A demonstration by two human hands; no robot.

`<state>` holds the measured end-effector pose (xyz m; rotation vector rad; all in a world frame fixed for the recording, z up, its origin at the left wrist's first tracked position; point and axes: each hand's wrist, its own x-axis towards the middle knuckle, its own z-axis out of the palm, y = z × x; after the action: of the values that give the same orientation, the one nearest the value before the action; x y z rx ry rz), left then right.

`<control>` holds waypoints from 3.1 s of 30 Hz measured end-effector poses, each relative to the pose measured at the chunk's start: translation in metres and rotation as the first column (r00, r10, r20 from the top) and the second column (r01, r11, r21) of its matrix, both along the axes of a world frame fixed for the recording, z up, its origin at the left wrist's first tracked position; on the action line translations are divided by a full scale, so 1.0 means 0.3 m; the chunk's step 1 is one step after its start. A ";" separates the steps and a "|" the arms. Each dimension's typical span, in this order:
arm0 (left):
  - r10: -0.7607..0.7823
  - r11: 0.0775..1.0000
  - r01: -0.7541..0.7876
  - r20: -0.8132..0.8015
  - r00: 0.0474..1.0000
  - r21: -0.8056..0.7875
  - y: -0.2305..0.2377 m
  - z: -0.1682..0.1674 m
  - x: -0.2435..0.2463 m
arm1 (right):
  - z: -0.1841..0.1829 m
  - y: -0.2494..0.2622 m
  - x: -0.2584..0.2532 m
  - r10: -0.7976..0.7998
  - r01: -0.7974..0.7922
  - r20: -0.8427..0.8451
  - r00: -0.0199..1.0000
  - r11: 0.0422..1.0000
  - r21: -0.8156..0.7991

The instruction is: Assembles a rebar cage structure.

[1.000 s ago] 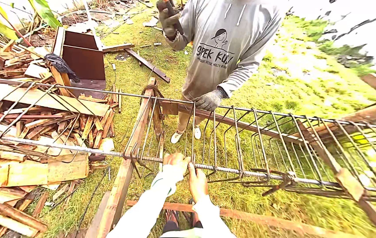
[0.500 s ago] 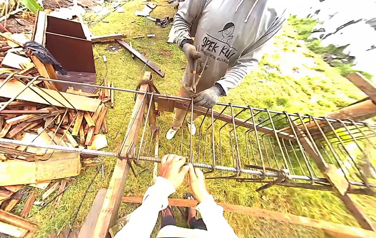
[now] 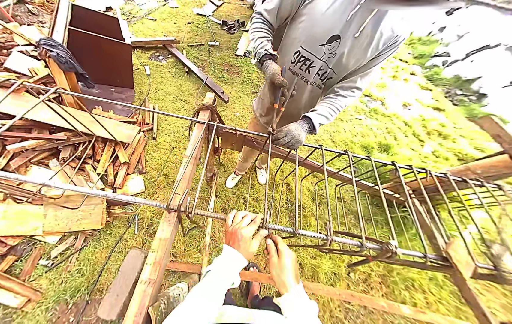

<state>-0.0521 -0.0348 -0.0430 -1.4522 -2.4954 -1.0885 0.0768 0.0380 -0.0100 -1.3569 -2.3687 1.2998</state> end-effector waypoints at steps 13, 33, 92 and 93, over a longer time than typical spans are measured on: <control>-0.042 0.999 0.041 0.056 0.998 0.012 -0.008 0.002 0.033 | 0.262 0.178 -0.127 0.378 -0.234 0.318 0.870 0.882 -0.409; 0.191 0.949 -0.183 -0.006 0.982 0.257 0.067 -0.062 0.096 | 0.394 0.231 -0.408 0.603 -0.650 0.750 0.272 0.690 -0.319; 0.367 0.926 -0.355 0.538 0.759 -0.130 0.064 0.156 0.089 | 0.282 0.366 -0.238 0.387 -0.275 0.036 0.921 0.716 -0.642; 0.366 0.928 -0.341 0.546 0.754 -0.150 0.062 0.168 0.082 | 0.273 0.362 -0.215 0.401 -0.321 0.017 0.916 0.759 -0.567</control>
<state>-0.0275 -0.0162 0.0075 -0.6444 -3.0125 -1.5643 0.0122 0.1467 0.0720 -1.1475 -2.5464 2.2173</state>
